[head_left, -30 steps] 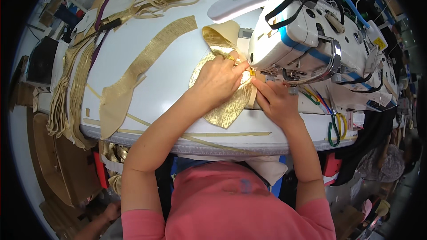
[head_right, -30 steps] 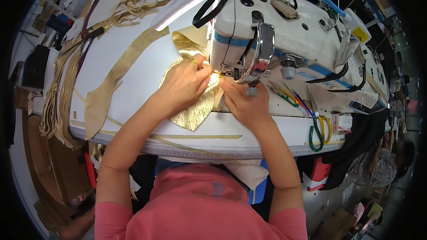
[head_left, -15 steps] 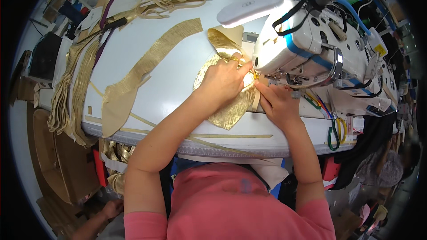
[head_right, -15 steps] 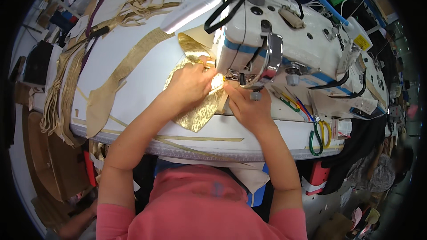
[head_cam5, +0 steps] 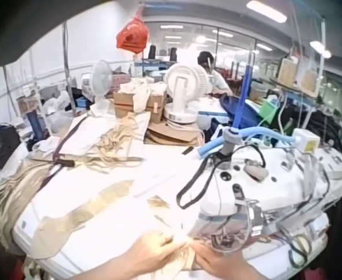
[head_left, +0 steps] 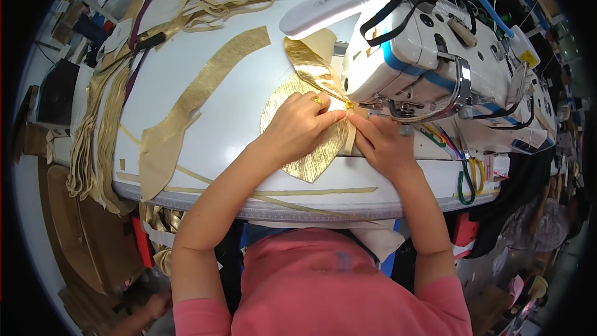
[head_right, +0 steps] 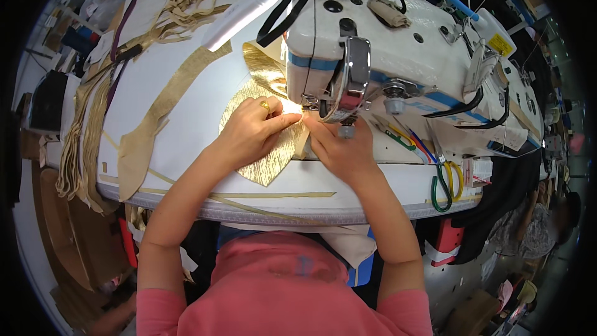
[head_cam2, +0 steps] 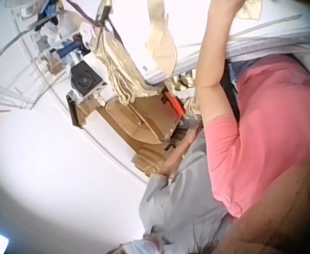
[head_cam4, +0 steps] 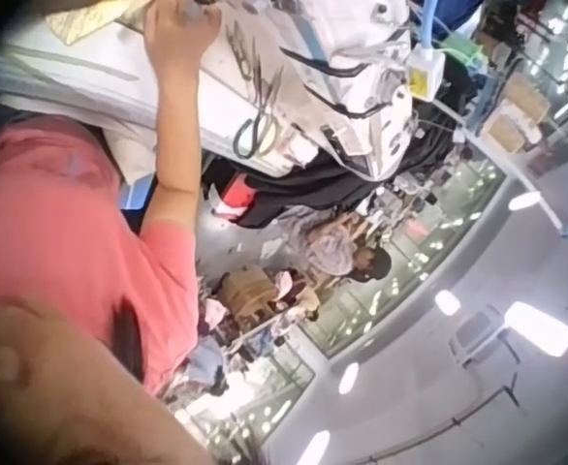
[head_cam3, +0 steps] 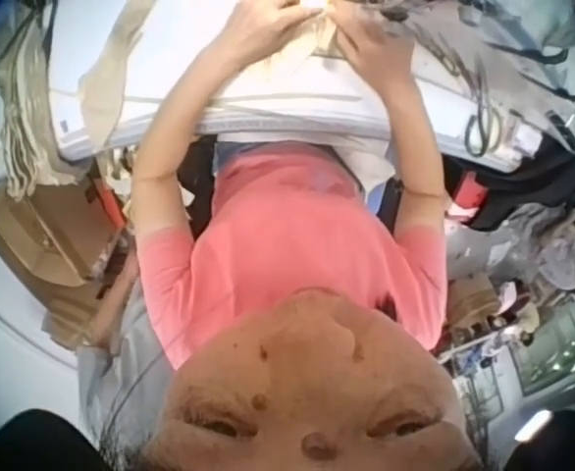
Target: Sewing pieces of gold-colored fabric together using an industrial sewing machine.
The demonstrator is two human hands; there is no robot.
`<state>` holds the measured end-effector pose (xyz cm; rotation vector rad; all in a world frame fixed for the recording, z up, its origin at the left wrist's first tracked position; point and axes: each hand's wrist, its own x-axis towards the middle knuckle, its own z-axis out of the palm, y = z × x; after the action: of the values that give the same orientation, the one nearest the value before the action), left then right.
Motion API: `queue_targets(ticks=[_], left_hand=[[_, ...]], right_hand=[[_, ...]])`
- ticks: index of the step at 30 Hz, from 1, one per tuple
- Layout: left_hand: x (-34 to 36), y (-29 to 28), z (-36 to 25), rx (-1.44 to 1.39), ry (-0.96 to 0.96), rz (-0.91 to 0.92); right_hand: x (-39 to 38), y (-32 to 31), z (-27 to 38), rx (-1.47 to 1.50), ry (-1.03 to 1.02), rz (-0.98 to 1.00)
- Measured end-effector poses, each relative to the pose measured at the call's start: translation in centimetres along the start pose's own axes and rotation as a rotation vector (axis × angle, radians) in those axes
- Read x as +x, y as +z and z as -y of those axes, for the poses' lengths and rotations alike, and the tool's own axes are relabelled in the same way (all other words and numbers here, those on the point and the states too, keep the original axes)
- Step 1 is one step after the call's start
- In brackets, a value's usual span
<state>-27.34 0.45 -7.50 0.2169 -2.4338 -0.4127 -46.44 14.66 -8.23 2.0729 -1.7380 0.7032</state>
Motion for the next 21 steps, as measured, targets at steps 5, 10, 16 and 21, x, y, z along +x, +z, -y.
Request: queue_targets(ticks=[5,10,16,21], left_hand=[[0.09,0.0,0.17,0.011,0.011,0.03],[0.25,-0.04,0.3,0.017,0.034,0.02],[-0.01,0.17,0.36,0.064,0.043,0.056],[-0.09,0.33,0.29,0.062,0.045,0.022]], right_hand=[[-0.39,0.13,-0.13,-0.004,0.022,0.012],[-0.39,0.29,-0.19,0.013,0.027,-0.001],[0.3,0.44,0.29,0.083,0.049,-0.006],[0.25,0.76,-0.45,0.495,0.284,0.016]])
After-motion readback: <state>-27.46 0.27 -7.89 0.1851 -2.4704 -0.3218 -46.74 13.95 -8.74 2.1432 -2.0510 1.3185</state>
